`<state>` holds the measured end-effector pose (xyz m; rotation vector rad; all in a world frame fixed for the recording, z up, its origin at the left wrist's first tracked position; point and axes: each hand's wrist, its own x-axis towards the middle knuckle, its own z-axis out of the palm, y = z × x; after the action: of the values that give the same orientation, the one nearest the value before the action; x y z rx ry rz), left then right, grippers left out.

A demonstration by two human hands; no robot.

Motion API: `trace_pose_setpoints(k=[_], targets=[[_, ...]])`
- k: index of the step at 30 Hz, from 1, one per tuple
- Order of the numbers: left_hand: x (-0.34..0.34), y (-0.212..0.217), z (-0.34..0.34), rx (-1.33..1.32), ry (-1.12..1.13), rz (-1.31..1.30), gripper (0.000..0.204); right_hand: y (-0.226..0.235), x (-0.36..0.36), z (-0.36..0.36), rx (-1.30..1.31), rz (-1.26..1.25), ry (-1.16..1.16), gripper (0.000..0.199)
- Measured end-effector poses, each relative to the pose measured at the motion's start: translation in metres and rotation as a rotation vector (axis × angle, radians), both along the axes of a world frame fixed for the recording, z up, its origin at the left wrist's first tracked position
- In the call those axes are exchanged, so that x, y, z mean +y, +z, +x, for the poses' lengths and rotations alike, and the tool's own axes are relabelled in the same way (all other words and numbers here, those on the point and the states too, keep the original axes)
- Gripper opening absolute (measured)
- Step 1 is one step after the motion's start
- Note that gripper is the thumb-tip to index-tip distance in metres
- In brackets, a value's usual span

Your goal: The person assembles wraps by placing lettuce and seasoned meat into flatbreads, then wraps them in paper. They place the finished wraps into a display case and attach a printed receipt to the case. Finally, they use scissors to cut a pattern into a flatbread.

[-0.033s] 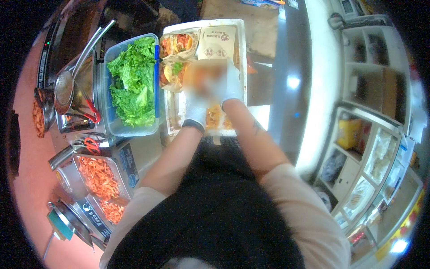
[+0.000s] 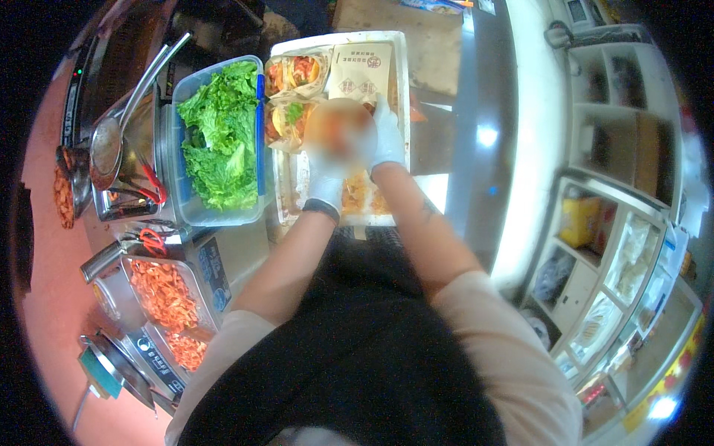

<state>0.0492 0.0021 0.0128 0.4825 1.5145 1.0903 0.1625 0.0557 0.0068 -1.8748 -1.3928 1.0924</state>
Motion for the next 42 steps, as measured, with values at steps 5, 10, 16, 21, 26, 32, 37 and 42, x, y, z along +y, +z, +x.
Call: trace_pose_setpoints(k=[5,10,16,21,26,32,37,42], targets=[[-0.024,0.024,-0.008,-0.173,-0.053,0.069,0.031,0.03,-0.009,0.018,0.119,-0.044,0.043,0.07],[-0.032,0.025,-0.045,-0.771,0.23,-0.101,0.04,0.081,-0.032,0.028,0.408,-0.131,0.086,0.07],[-0.034,0.055,-0.054,0.256,-0.678,0.318,0.049,0.127,-0.054,-0.01,0.061,-0.009,0.553,0.078],[-0.077,-0.005,-0.09,0.141,-0.31,0.396,0.053,0.132,-0.016,-0.016,0.481,-0.241,0.505,0.084],[-0.088,-0.012,-0.127,0.22,-0.255,0.434,0.057,0.016,0.036,-0.059,0.005,-0.191,0.302,0.077],[-0.097,0.013,-0.147,-0.818,-0.099,0.615,0.044,0.011,0.028,-0.037,-0.27,-0.181,0.445,0.05],[-0.102,0.012,-0.137,-0.734,-0.019,0.542,0.039,0.085,-0.012,-0.004,0.42,-0.363,0.175,0.049],[-0.085,0.009,-0.115,0.244,-0.341,0.44,0.044,0.138,-0.034,-0.007,0.384,-0.304,0.443,0.049]])
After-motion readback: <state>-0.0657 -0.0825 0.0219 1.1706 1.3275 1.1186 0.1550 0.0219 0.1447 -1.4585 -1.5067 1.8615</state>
